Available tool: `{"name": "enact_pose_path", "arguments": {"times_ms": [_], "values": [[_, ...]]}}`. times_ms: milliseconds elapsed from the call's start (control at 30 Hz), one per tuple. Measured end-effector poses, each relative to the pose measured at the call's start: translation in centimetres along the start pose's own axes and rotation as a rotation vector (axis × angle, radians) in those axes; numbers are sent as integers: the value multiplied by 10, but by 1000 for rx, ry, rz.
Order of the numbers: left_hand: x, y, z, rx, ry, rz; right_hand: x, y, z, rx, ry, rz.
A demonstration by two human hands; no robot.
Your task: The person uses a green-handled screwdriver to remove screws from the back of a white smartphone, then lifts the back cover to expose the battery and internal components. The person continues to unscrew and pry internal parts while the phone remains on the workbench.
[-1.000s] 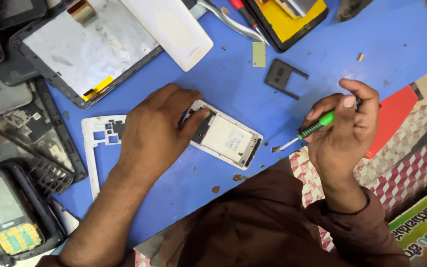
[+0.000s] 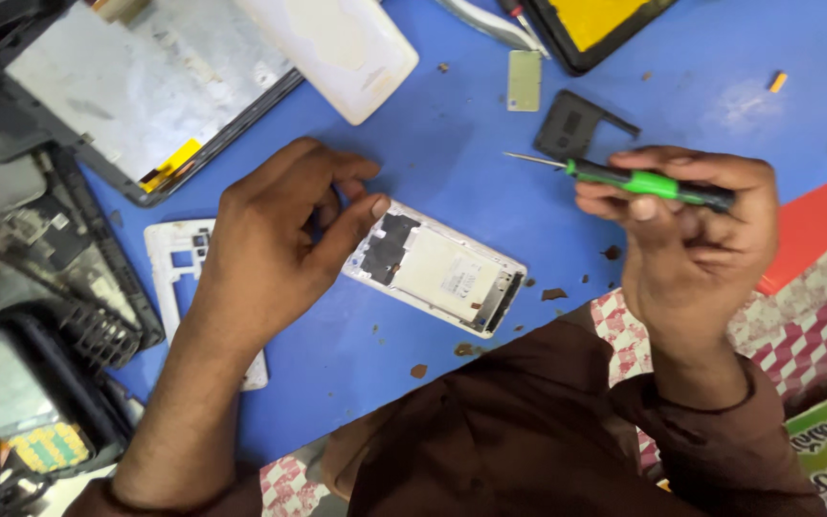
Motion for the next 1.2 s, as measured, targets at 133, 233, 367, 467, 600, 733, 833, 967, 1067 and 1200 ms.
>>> {"name": "enact_pose_path", "arguments": {"times_ms": [133,233,367,467,600,733,833,967,1067,1200], "values": [[-11,3,10,-82,167,-135,-10,-5,-11,72,-147,-32],[-18,6,19,-147,175,-201,-17,8,-12,146,-210,-17],[-28,8,18,-67,60,-253,-19,27,-10,163,-186,13],[-31,6,14,-21,3,-206,-12,22,-9,129,-89,51],[-21,6,4,39,-97,-76,3,19,-1,105,37,81],[-10,12,-18,221,-326,-32,16,21,7,93,224,79],[11,15,-15,114,-500,226,21,19,10,103,194,83],[6,17,-28,224,-408,118,20,17,8,102,113,45],[1,16,-32,308,-461,16,17,16,5,94,61,23],[1,13,-28,256,-454,-12,12,16,3,107,39,8]]}}
Point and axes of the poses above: each hand's wrist, its own y-axis away from the middle knuckle, its own x-axis out of the palm, z = x × y, the point moved 7 cm from there along -y, towards the middle knuckle, and after that the axes turned 4 degrees about -z, right-handed, at the moved point
